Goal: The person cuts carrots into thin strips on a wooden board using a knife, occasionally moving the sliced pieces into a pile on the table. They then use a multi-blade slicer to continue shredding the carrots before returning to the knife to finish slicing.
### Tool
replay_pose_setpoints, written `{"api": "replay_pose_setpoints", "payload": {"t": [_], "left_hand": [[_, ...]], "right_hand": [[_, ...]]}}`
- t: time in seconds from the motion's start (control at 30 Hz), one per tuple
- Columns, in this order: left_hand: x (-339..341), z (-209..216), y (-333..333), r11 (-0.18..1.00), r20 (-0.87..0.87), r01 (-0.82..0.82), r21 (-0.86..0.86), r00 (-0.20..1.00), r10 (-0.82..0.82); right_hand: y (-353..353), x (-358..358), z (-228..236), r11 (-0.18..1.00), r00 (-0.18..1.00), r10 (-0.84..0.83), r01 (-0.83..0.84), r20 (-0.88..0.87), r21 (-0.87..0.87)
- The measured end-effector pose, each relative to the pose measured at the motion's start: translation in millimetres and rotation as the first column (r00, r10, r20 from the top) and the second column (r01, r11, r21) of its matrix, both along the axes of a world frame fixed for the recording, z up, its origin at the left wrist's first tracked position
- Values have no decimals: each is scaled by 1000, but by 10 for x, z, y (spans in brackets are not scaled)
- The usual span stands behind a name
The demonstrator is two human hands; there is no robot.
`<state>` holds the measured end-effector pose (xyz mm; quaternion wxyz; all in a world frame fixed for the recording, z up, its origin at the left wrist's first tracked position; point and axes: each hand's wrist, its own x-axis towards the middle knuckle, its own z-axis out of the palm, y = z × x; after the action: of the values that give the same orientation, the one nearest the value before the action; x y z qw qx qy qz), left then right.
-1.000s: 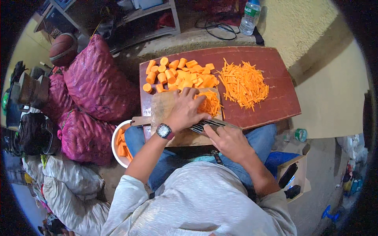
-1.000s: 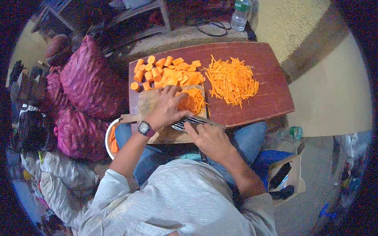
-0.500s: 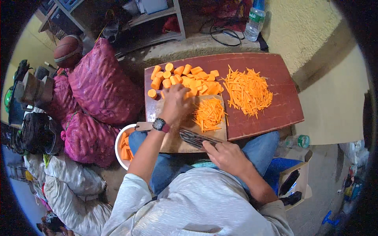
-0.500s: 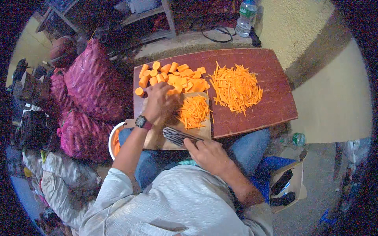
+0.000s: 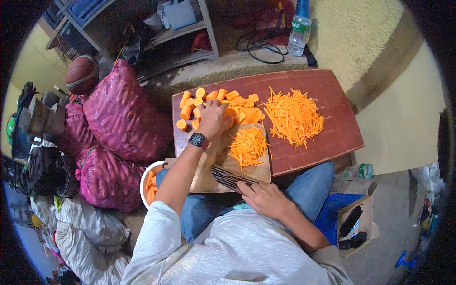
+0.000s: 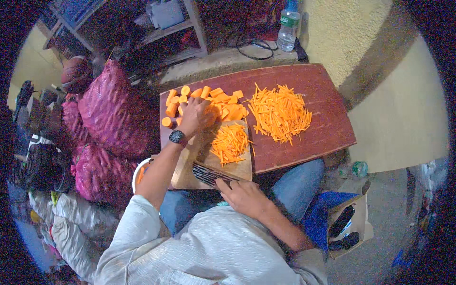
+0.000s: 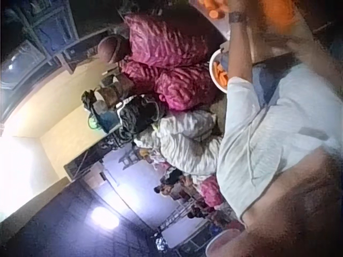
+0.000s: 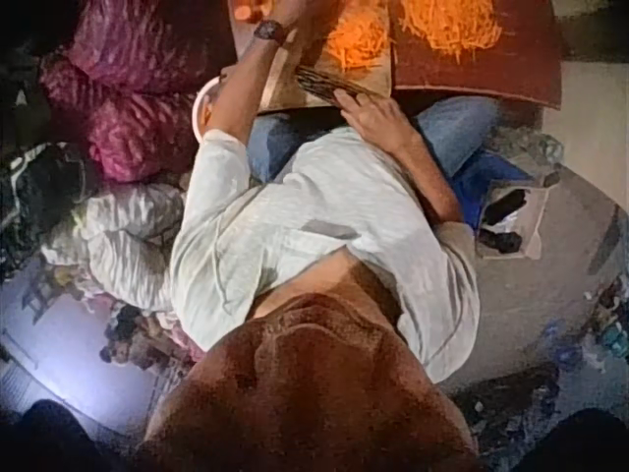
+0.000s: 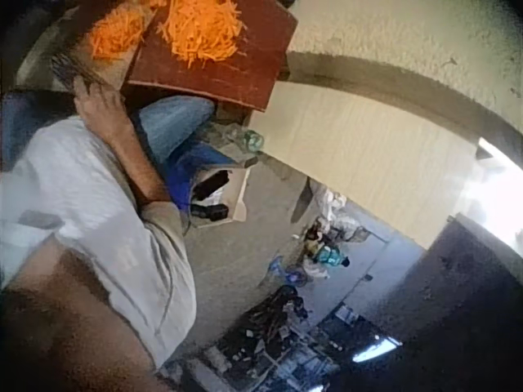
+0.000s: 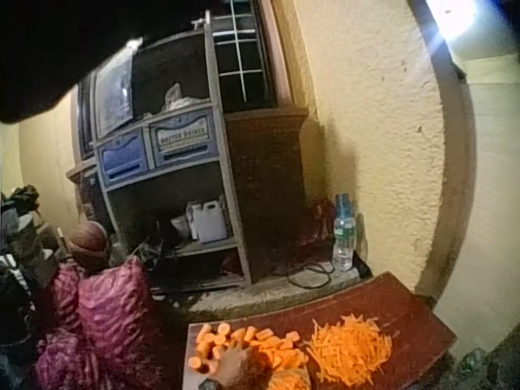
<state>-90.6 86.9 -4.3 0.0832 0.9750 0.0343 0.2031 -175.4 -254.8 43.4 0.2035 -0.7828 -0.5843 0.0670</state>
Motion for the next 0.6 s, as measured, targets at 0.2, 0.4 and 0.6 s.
{"api": "replay_pose_setpoints", "payload": {"t": [0.2,0.4,0.6], "left_hand": [[227,-109,70,996,-122,25,82,992,-15],[175,-174,99,994,-8,92,-50,996,-93],[-47,170,-48,927,198,121,-355,979,-52]], "right_hand": [[-9,7,-52,1000,998,-1,2,-60,3],[2,18,-20,1000,997,8,-9,-78,-13],[4,32,-17,998,994,3,-9,-112,-55]]}}
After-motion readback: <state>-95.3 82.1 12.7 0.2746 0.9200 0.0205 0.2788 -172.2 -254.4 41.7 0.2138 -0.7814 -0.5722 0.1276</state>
